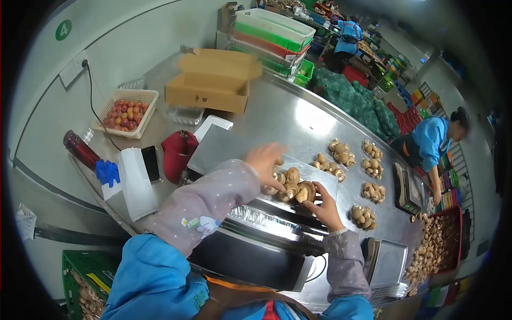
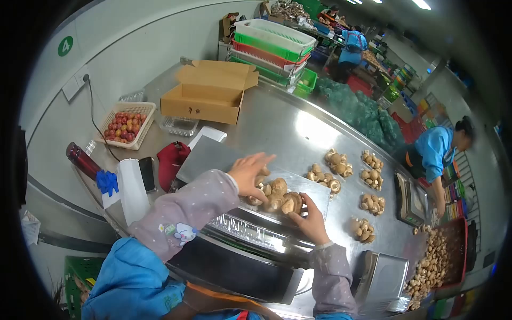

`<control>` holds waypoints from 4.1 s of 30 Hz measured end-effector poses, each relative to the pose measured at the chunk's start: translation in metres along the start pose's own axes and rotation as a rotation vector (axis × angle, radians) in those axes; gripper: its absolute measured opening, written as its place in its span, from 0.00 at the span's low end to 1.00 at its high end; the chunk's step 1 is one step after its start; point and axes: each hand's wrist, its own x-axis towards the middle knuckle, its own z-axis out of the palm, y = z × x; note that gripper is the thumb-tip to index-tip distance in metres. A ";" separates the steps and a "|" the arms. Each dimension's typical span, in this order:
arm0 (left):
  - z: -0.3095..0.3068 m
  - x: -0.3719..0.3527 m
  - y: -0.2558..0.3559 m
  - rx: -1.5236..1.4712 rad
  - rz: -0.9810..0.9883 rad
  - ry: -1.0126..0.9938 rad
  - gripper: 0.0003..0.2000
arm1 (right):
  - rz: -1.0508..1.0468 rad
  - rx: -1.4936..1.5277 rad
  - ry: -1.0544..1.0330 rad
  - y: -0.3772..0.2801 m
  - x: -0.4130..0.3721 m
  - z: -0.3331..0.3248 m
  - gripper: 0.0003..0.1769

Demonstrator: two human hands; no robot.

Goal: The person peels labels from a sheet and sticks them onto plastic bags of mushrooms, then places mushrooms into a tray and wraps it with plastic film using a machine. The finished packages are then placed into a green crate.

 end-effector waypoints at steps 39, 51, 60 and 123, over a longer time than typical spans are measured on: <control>0.016 -0.006 -0.008 0.020 0.260 0.278 0.09 | -0.225 -0.129 -0.059 -0.007 -0.002 -0.001 0.45; -0.007 -0.026 -0.068 -0.143 0.087 0.316 0.19 | -0.322 -0.137 -0.117 -0.028 0.019 0.010 0.32; -0.023 -0.079 -0.052 0.214 0.089 0.247 0.24 | -0.494 -0.239 -0.054 -0.056 0.045 0.022 0.22; 0.044 0.014 -0.063 0.176 0.119 0.361 0.13 | -0.696 -0.354 0.163 0.056 0.087 0.003 0.14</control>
